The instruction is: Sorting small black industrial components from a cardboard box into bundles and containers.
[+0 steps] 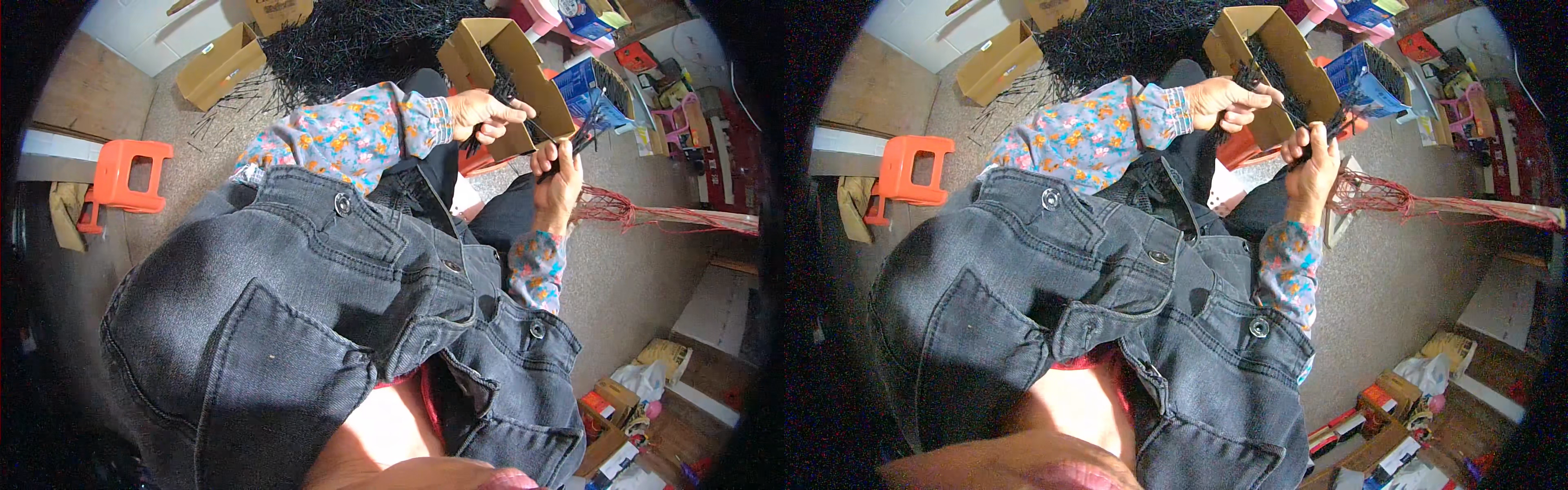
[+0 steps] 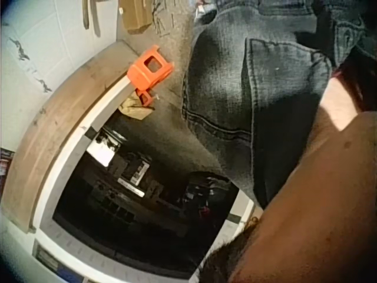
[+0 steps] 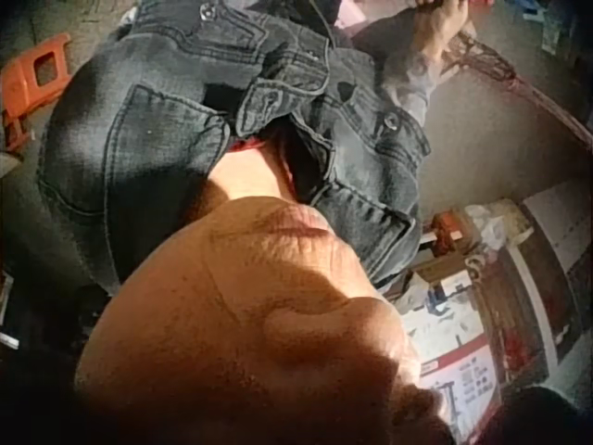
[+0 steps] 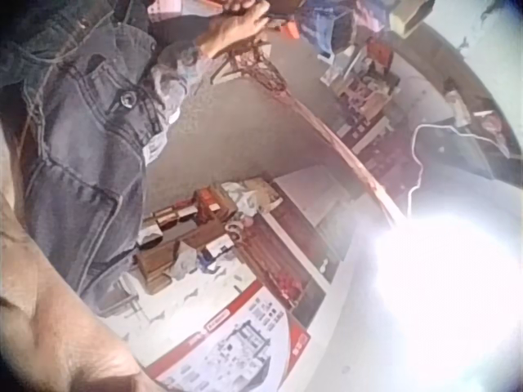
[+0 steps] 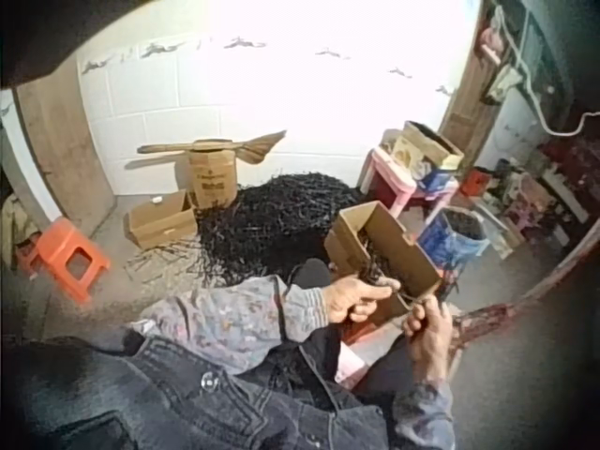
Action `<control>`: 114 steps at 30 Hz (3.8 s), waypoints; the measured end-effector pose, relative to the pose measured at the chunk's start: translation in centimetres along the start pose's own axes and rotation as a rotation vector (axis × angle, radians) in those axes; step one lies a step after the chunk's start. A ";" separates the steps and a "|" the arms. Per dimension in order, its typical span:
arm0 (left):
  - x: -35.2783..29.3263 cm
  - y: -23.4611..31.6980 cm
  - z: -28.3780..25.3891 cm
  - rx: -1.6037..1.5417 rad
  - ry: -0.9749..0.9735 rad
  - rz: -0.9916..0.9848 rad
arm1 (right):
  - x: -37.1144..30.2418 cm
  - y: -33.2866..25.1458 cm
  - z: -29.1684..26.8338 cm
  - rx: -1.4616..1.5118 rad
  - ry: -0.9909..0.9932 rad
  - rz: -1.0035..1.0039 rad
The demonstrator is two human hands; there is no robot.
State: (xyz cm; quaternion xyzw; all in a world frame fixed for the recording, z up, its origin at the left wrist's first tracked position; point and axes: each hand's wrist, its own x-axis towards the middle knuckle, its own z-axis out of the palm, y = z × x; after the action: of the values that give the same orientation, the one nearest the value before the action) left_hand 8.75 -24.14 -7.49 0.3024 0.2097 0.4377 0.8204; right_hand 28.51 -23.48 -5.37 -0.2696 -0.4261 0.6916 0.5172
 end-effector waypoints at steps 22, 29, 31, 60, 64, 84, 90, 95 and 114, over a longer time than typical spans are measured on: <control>0.8 2.7 -0.1 -0.155 0.176 0.218 | -1.5 0.9 2.1 -0.136 -0.235 0.338; 1.5 3.4 -3.3 -0.257 0.502 0.371 | -1.5 0.9 2.2 -0.196 -0.134 0.302; 1.0 3.5 -2.5 -0.297 0.573 0.383 | -1.5 1.0 2.1 -0.199 -0.133 0.304; 0.1 1.2 1.6 0.103 0.268 0.274 | -0.8 1.2 2.1 0.031 -0.077 0.200; -0.3 1.6 1.5 0.070 0.217 0.241 | -0.7 1.2 1.4 0.078 -0.110 0.211; -0.2 1.7 1.8 0.183 0.194 0.205 | -0.9 1.1 2.0 0.055 -0.152 0.250; -0.2 1.8 1.9 0.190 0.208 0.249 | -0.9 1.0 2.1 0.040 -0.142 0.240; -0.2 2.3 1.9 0.177 0.167 0.366 | -0.8 1.2 2.0 0.010 -0.132 0.227; 0.0 1.8 2.3 0.268 0.339 0.408 | -0.3 1.5 1.2 0.230 -0.110 0.265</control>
State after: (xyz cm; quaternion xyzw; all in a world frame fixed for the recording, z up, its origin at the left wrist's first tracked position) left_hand 9.06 -24.04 -4.61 0.3666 0.3344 0.6062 0.6215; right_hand 26.87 -24.26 -6.13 -0.2244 -0.3326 0.8115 0.4248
